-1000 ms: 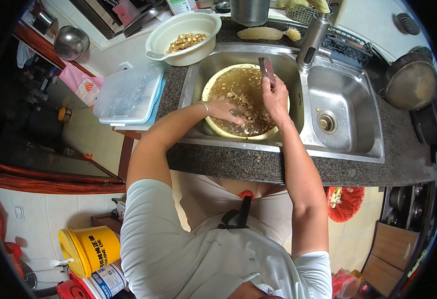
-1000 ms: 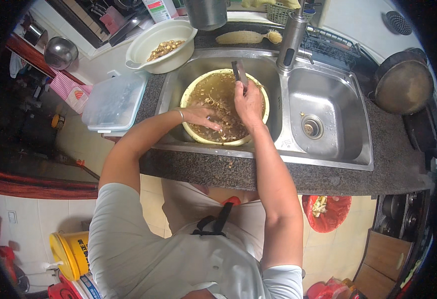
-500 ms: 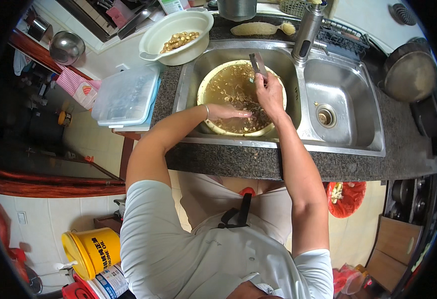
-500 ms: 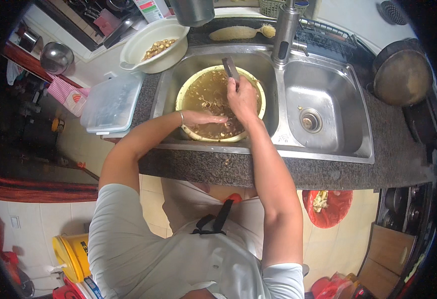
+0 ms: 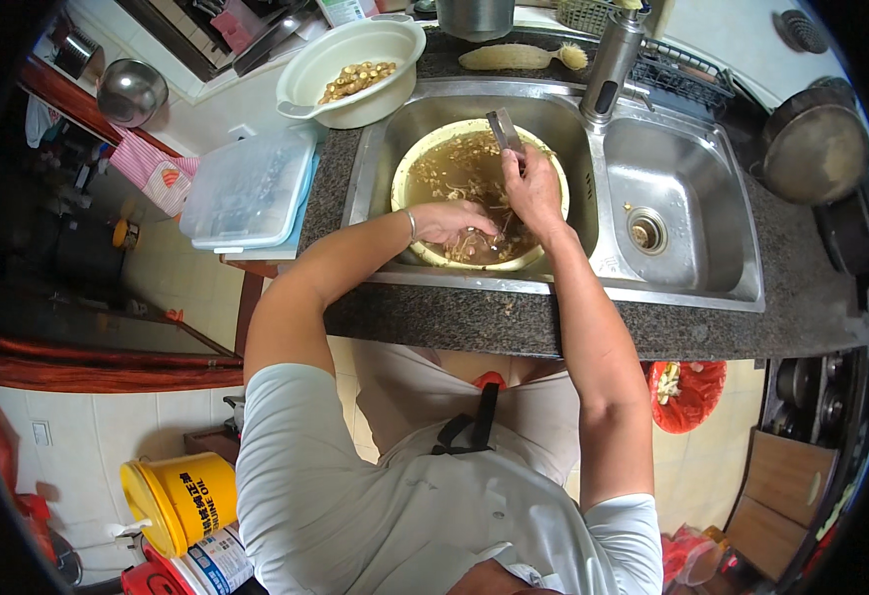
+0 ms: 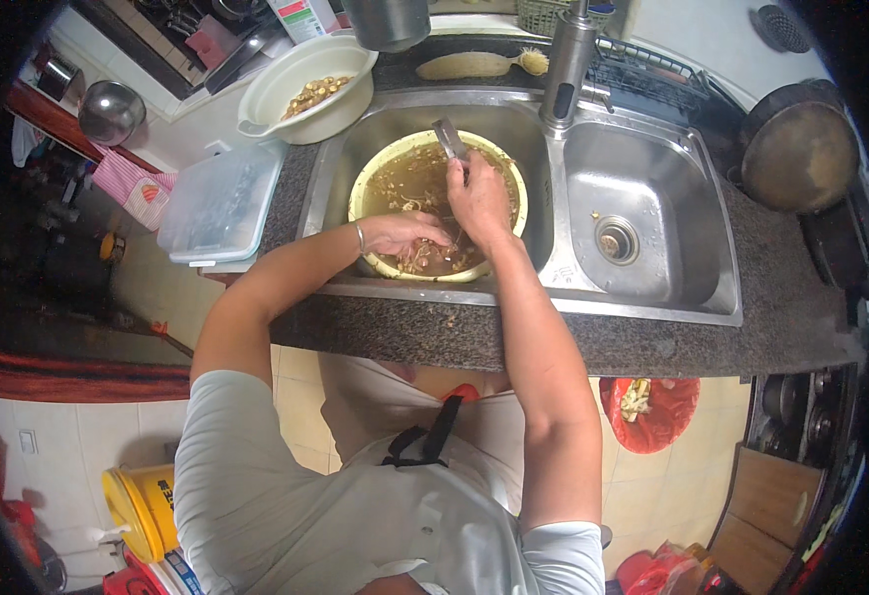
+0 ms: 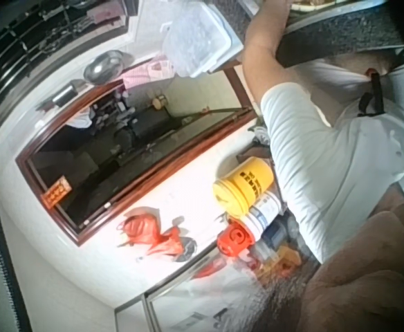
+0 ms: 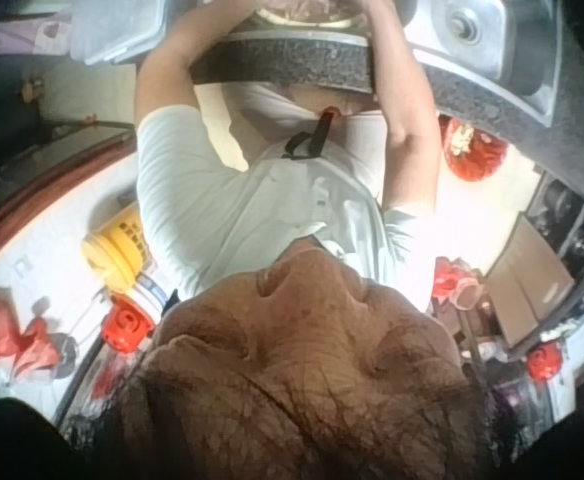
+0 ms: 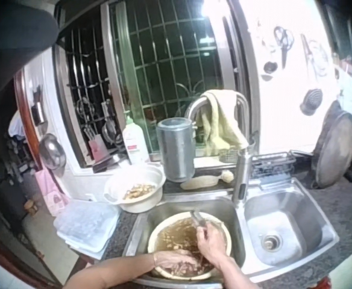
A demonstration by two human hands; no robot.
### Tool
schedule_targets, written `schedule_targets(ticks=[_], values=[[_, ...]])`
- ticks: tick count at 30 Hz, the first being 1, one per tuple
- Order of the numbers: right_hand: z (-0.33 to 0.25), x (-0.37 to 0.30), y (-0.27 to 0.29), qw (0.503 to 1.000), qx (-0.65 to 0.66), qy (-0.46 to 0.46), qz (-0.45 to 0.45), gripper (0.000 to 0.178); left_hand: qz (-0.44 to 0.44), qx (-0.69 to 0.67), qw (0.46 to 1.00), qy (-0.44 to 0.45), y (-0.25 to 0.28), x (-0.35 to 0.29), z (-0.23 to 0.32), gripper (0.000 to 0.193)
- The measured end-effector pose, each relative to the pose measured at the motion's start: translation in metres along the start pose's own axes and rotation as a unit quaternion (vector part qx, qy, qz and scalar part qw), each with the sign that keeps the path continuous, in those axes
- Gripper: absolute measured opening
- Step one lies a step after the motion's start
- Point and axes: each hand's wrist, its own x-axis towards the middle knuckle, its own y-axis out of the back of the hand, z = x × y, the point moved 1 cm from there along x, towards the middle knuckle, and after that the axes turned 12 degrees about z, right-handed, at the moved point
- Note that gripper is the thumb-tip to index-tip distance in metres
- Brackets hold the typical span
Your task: The person stands at a kitchen sink and uses a knife to peel small pieces of ginger. They hold the ginger in one hand and scrape the skin off with the knife in the other, dropping the peeled pieces into a bowl of water in the sink.
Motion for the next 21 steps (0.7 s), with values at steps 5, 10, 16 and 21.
schedule_targets(ticks=[5, 10, 16, 21], values=[[0.007, -0.001, -0.007, 0.999, 0.003, 0.025, 0.035, 0.029, 0.038, -0.043, 0.998, -0.005, 0.010, -0.019, 0.012, 0.026], [0.005, -0.002, -0.006, 1.000, 0.005, 0.013, 0.018, 0.031, 0.081, -0.076, 0.993, -0.032, 0.026, -0.031, 0.016, 0.012], [0.002, -0.002, -0.004, 1.000, -0.012, 0.006, -0.023, 0.032, 0.087, -0.161, 0.983, -0.008, 0.034, -0.025, 0.012, 0.020], [0.004, -0.004, -0.005, 0.999, -0.022, 0.036, -0.011, 0.033, 0.088, -0.257, 0.962, -0.008, 0.032, -0.025, 0.019, 0.037]])
